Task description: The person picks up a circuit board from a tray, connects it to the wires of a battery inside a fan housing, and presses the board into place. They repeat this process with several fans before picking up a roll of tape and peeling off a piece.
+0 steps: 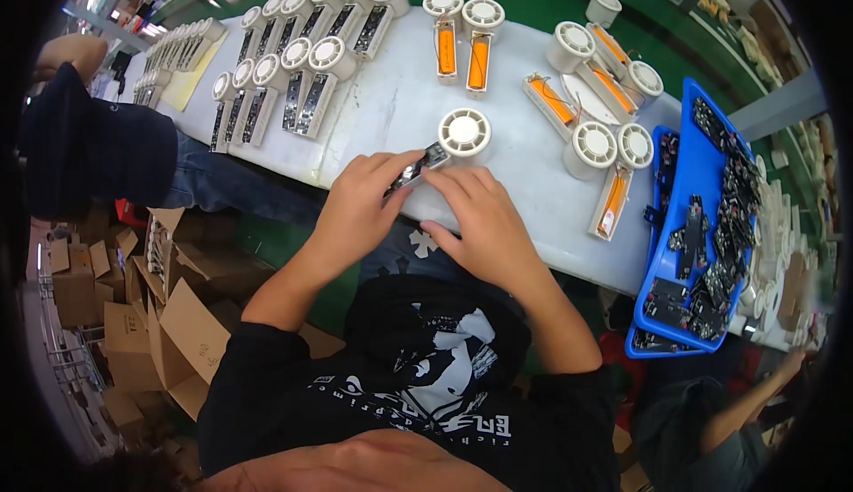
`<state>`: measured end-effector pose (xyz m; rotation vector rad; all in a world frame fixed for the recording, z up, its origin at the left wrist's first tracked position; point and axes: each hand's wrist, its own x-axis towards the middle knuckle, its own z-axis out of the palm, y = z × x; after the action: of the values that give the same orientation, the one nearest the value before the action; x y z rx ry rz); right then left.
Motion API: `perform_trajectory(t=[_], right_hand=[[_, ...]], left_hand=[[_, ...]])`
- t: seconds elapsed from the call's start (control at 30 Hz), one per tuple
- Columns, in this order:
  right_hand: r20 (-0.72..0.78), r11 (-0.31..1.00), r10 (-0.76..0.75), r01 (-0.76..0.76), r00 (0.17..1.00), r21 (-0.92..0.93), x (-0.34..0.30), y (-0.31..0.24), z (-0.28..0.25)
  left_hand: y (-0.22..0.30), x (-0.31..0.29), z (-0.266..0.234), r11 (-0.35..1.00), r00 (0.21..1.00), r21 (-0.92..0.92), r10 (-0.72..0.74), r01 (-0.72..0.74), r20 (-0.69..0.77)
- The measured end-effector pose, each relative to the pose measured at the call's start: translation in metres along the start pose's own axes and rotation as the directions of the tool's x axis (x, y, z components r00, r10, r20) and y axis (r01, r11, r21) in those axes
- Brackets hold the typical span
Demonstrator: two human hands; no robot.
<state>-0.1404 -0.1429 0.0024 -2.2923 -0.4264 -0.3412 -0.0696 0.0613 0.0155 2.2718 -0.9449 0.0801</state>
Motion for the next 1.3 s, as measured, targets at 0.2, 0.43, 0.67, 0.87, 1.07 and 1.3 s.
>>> perform_trajectory(t=[0.2,0.43,0.67,0.87,1.07,1.3], right_hand=[[-0.047,0.986,0.098,-0.090,0.994,0.140,-0.012,0.026,-0.019],[-0.030,0.985,0.102,-0.097,0.994,0.142,-0.006,0.033,-0.016],[0.013,0.987,0.094,-0.095,0.996,0.133,-0.008,0.035,-0.022],[0.044,0.981,0.111,-0.116,0.993,0.155,-0.004,0.038,-0.027],[0.090,0.966,0.151,-0.166,0.984,0.196,-0.002,0.039,-0.032],[0.095,0.951,0.151,-0.171,0.984,0.258,-0.002,0.045,-0.033]], left_hand=[[-0.033,-0.004,-0.014,0.971,0.980,0.193,-0.107,0.139,-0.167],[-0.060,0.034,-0.022,0.864,0.941,0.393,-0.232,0.315,-0.245],[-0.037,0.103,-0.070,0.829,0.984,0.559,0.101,-0.001,-0.149],[-0.104,0.259,-0.065,0.789,0.999,0.613,0.047,-0.042,0.008],[-0.126,0.382,0.002,0.902,0.981,0.402,0.099,-0.159,0.166],[-0.015,0.444,0.120,0.868,0.921,0.412,0.119,-0.278,0.370]])
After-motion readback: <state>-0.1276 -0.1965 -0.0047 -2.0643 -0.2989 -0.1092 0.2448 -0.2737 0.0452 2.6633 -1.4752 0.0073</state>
